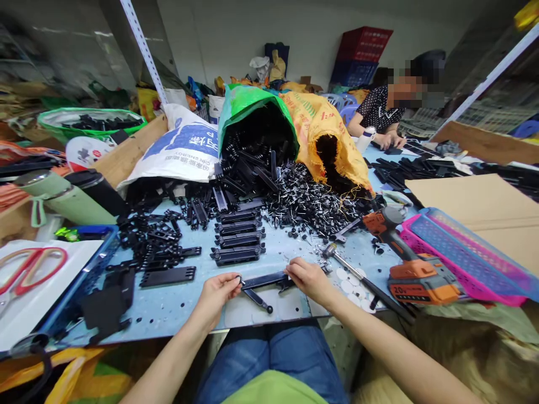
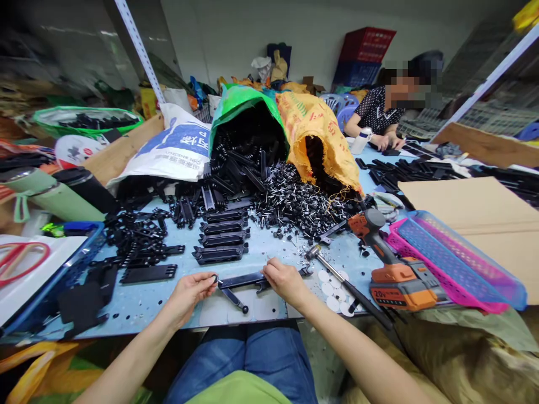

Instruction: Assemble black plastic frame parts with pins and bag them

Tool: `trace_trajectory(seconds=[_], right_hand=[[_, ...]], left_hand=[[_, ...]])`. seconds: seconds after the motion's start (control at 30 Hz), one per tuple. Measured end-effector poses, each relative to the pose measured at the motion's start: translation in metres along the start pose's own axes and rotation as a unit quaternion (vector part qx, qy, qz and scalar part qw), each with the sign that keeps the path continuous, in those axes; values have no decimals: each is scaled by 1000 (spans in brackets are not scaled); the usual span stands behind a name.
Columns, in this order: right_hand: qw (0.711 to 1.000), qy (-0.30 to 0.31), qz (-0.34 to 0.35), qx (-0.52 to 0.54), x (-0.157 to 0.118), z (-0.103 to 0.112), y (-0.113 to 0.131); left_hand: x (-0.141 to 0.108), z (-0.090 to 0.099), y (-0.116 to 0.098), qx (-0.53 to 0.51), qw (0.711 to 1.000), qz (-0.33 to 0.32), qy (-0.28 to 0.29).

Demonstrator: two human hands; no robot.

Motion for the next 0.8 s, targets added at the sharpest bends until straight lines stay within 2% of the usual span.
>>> trace_trajectory(seconds=[0.13, 0.3, 0.5, 0.57, 0.67, 0.73, 0.8], right_hand=[[998, 48, 21, -27, -2, -11, 3], [997, 43, -1, 66, -13, -16, -5], [991, 33, 24, 128, -34, -18, 2], [991, 29, 15, 133, -39, -19, 3], [991, 26, 10, 129, -44, -21, 5], [993, 26, 14, 115, -45, -21, 6], [996, 28, 14, 81, -46, -20, 6]], left_hand=[[-3, -2, -9, 77, 997, -12, 13], [-3, -2, -16, 143, 988, -27, 49], [4, 0, -23, 248, 966, -69, 27], [1, -3, -25, 340, 929, -150, -4], [-12, -16, -19, 495, 813, -305, -35], [-17, -23, -9, 571, 740, -354, -27], [-18, -27, -4, 632, 687, -358, -20]])
Point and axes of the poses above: each hand's wrist, its own x-axis towards the middle knuckle, its own z-axis out of the back of the hand, y = z × x, the point moved 6 cm from there along x, towards the middle knuckle, and after that the axes turned 9 degrees about y, right-handed, at the moved point
